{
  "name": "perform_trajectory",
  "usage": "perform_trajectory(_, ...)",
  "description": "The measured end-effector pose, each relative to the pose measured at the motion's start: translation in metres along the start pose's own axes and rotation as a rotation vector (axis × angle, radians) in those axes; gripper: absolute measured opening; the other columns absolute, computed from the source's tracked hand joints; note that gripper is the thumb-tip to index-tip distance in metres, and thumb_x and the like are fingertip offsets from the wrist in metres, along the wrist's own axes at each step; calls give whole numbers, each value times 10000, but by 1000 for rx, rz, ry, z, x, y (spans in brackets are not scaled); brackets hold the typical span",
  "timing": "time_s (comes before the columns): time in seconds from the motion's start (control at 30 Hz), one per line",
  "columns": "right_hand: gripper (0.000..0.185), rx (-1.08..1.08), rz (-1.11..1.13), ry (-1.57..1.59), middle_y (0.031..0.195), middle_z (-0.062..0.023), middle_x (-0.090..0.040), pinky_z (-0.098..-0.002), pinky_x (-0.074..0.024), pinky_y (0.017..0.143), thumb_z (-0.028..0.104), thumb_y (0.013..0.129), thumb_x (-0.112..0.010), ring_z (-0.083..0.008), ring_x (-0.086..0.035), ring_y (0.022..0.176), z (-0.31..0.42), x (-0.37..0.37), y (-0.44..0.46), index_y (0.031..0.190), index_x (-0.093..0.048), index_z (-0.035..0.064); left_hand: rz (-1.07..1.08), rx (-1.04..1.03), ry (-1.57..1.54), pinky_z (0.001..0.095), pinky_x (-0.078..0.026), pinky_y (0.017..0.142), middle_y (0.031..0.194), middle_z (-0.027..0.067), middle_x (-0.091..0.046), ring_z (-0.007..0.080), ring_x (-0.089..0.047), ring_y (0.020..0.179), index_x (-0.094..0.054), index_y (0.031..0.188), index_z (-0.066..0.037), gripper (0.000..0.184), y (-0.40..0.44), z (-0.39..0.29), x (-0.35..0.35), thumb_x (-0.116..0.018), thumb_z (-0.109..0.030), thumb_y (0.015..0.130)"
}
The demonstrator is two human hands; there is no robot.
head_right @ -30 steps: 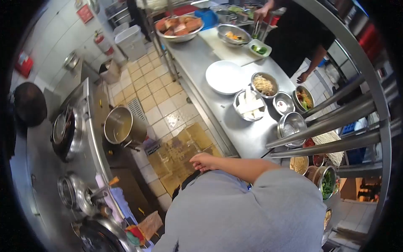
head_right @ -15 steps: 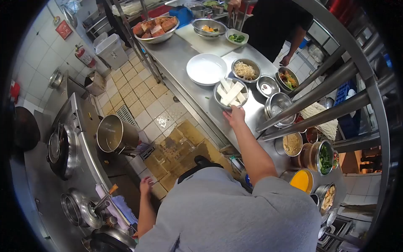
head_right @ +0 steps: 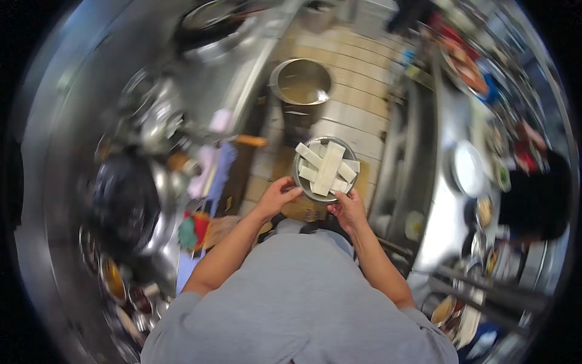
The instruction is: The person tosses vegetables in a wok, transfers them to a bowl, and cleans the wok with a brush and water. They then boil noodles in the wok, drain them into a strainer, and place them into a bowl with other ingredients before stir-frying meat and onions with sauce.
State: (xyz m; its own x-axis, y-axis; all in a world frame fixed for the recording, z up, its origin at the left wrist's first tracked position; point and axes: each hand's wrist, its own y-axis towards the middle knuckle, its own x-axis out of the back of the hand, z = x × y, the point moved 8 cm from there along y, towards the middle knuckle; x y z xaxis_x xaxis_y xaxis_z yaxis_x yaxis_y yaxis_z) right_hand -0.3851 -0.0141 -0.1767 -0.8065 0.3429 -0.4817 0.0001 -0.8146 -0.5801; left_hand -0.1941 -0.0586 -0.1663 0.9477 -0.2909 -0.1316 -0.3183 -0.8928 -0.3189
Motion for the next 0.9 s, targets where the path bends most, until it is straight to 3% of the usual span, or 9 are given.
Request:
perform_trajectory(0.27,187,-245,714,-434,1130,-73,-541,-300,-520,632,126,859,-554,-176,-620,845,-35,-232,-8,1026,-477,88,-676,-123,-592,251,-530,580,804,17,-600,105,-595,652,-536,988,-72,121,-132,-62,163,-514,-126,882)
perform_trajectory(0.47,127,-264,795,-603,1129,-38,-536,-277,-499,661,132,875,-540,-149,-610,820,-51,-259,13,987,-494,94,-1189,-464,-551,276,-516,520,869,41,-625,148,-610,619,-553,935,-90,86,-281,-94,293,-562,-122,856)
perform_trajectory(0.53,122,-247,772,-630,1093,-31,-548,-271,-491,659,133,874,-543,-138,-602,809,-51,-244,22,981,-501,91,-1289,-474,-448,264,-488,495,839,56,-626,164,-617,596,-511,814,-103,80,-317,-89,339,-556,-143,866)
perform_trajectory(0.67,131,-249,651,-700,997,-19,-565,-268,-488,641,149,867,-558,-131,-594,800,-53,-189,48,974,-510,92,-1552,-170,-239,219,-466,446,746,65,-591,147,-586,524,-476,735,-88,164,-353,-61,424,-552,-143,869)
perform_trajectory(0.73,136,-215,519,-771,961,-13,-559,-262,-486,627,158,861,-566,-125,-590,783,-49,-154,61,970,-518,91,-1668,107,71,309,-511,535,761,115,-609,236,-628,633,-542,768,-50,142,-356,-55,458,-559,-169,843)
perform_trajectory(0.77,136,-213,506,-758,961,-13,-559,-262,-486,627,158,861,-566,-125,-590,783,-48,-141,62,970,-518,91,-1654,107,83,309,-511,535,761,115,-609,236,-628,633,-542,768,-50,142,-354,-56,470,-559,-169,843)
perform_trajectory(0.83,149,-156,372,-821,942,-15,-550,-253,-479,606,163,855,-573,-122,-587,752,-38,-106,67,974,-524,86,-1619,548,1010,410,-509,697,892,192,-611,346,-619,804,-605,862,-40,176,-347,-88,479,-554,-194,796)
perform_trajectory(0.87,149,-157,358,-812,942,-15,-550,-253,-479,606,163,855,-573,-122,-587,752,-36,-88,70,974,-524,86,-1624,545,1168,451,-465,806,1097,227,-547,408,-569,919,-619,971,-75,258,-347,-86,495,-536,-199,761)
perform_trajectory(0.9,142,-107,302,-860,927,-15,-553,-252,-476,596,169,856,-565,-120,-584,740,-31,-67,75,970,-522,96,-1622,552,1209,445,-470,799,1188,216,-485,397,-576,919,-617,987,-85,262,-348,-91,497,-538,-194,762)
